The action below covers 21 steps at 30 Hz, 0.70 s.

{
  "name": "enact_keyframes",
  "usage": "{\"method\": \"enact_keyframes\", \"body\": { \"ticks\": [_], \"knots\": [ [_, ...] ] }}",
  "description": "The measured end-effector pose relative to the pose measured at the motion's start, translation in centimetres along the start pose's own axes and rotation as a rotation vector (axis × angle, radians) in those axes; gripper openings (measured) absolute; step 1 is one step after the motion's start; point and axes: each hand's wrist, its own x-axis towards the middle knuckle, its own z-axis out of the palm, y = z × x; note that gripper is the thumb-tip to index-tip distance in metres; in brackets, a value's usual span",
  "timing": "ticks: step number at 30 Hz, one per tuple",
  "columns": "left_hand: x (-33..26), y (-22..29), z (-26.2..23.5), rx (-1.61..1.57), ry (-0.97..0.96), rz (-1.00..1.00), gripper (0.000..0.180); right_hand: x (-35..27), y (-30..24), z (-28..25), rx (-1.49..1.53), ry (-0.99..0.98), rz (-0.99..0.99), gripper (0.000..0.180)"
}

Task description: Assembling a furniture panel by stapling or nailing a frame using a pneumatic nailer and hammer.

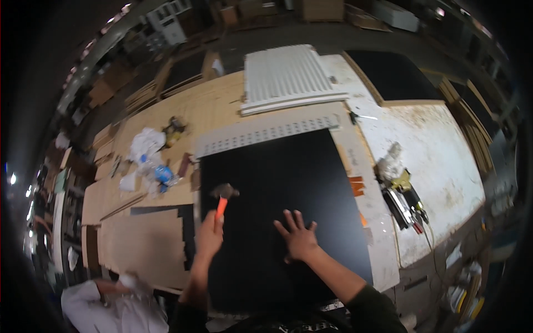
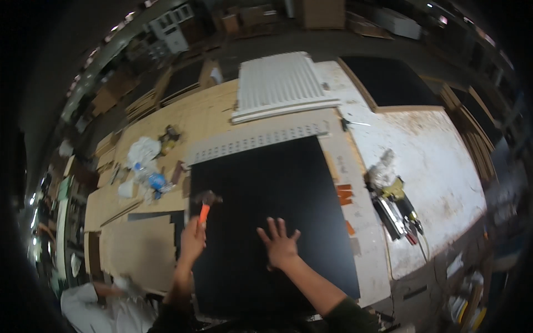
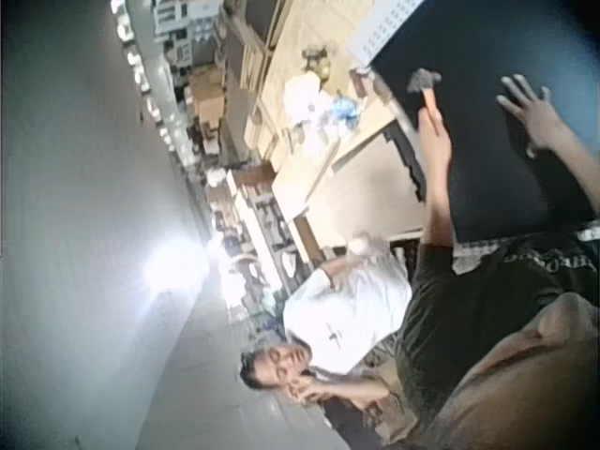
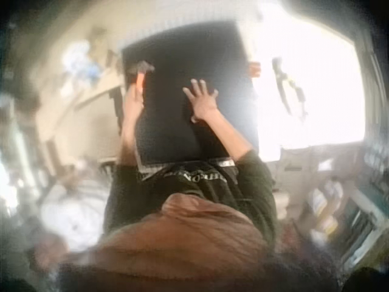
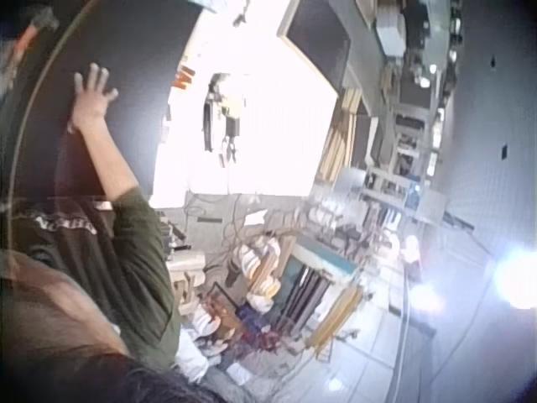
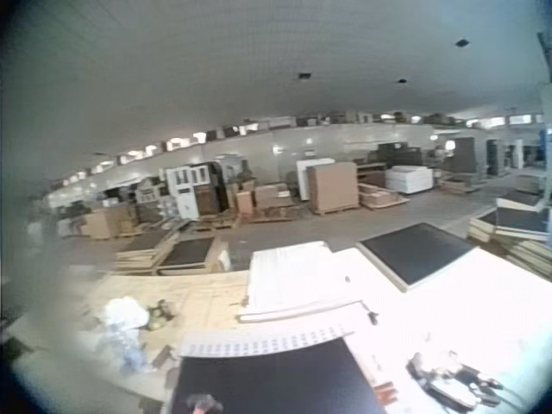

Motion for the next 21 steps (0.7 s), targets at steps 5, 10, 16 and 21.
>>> {"method": "enact_keyframes", "body": {
  "ticks": [5, 10, 16, 21],
  "knots": [
    [-8.6, -4.6, 1.6, 0.327, -0.1, -0.179, 0.026, -2.7, 0.3, 1.4, -0.008, 0.098, 0.034, 0.113],
    [-15.9, -3.8, 2.2, 0.161, 0.093, -0.019, 0.022, -1.3, 1.8, 4.0, -0.066, 0.007, 0.008, 0.128],
    [-22.1, -3.9, 6.7, 0.123, 0.079, -0.102, 0.024, -1.1, 1.8, 4.4, -0.197, 0.061, -0.049, 0.126],
    [-25.3, 0.7, 7.9, 0.078, 0.185, -0.122, 0.023, -2.0, 2.3, 3.9, -0.173, 0.129, -0.096, 0.115]
  ]
}}
